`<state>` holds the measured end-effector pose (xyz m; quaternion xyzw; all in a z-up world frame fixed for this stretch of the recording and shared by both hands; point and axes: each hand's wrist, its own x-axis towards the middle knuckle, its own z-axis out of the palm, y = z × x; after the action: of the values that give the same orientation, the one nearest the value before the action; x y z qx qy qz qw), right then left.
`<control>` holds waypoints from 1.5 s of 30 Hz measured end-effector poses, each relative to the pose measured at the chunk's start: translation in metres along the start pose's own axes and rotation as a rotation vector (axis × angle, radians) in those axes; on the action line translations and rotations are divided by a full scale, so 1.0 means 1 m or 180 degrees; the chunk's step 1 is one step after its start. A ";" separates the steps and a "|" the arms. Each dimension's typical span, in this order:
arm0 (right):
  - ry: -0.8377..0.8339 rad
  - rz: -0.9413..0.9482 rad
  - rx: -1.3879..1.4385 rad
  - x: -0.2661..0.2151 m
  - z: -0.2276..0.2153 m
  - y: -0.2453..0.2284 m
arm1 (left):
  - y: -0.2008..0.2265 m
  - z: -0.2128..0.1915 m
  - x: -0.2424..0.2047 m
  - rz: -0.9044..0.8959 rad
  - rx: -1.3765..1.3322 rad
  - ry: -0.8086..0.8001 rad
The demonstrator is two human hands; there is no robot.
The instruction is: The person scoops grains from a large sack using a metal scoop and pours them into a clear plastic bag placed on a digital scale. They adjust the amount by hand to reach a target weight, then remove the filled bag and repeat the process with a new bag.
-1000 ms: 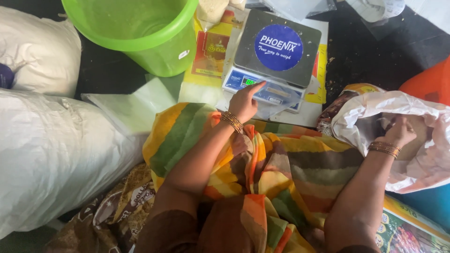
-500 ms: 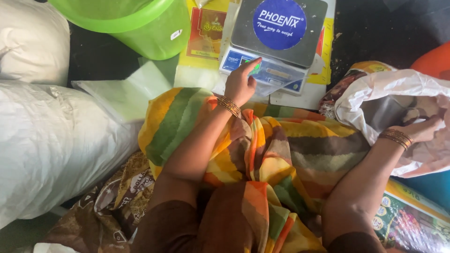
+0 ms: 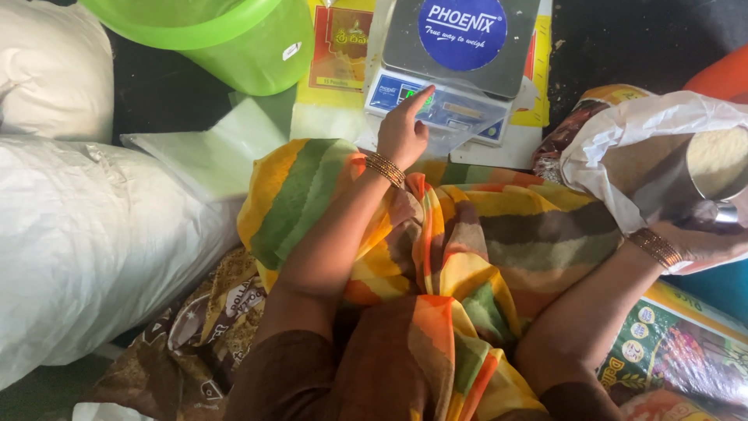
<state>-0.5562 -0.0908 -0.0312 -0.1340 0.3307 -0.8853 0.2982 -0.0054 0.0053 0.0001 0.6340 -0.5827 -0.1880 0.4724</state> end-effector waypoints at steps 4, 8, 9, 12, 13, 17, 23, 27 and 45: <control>-0.0014 0.0071 0.0225 0.009 -0.001 -0.014 | 0.004 -0.004 -0.005 -0.0100 0.0024 0.0036; -0.0671 0.0519 0.0144 0.016 -0.003 -0.045 | 0.008 -0.006 -0.011 0.0024 0.0369 -0.0019; -0.0995 0.0719 0.0061 0.013 0.000 -0.054 | 0.011 -0.005 -0.011 0.0087 0.0487 -0.0068; -0.1311 0.0676 -0.0192 -0.018 0.024 -0.063 | 0.022 -0.005 -0.015 0.0069 0.0554 -0.0322; -0.1508 0.0812 -0.0281 -0.035 0.037 -0.063 | 0.027 -0.005 -0.018 0.0099 0.0576 -0.0365; -0.2359 0.1187 -0.0520 -0.125 0.087 -0.072 | 0.051 -0.007 -0.026 0.0075 0.0771 -0.0622; -0.3218 0.0553 -0.1524 -0.217 0.147 -0.079 | 0.086 -0.021 -0.028 -0.0099 0.1131 -0.1576; -0.3515 -0.1032 -0.3652 -0.252 0.174 -0.070 | 0.095 -0.024 -0.035 -0.0035 0.1256 -0.1807; -0.4549 -0.3201 -0.5057 -0.313 0.229 0.004 | 0.039 0.028 -0.021 -0.0377 0.0163 -0.0727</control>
<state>-0.2086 -0.0157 0.1242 -0.8622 0.4568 -0.1732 -0.1336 -0.0544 0.0189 0.0124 0.6536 -0.5989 -0.2716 0.3747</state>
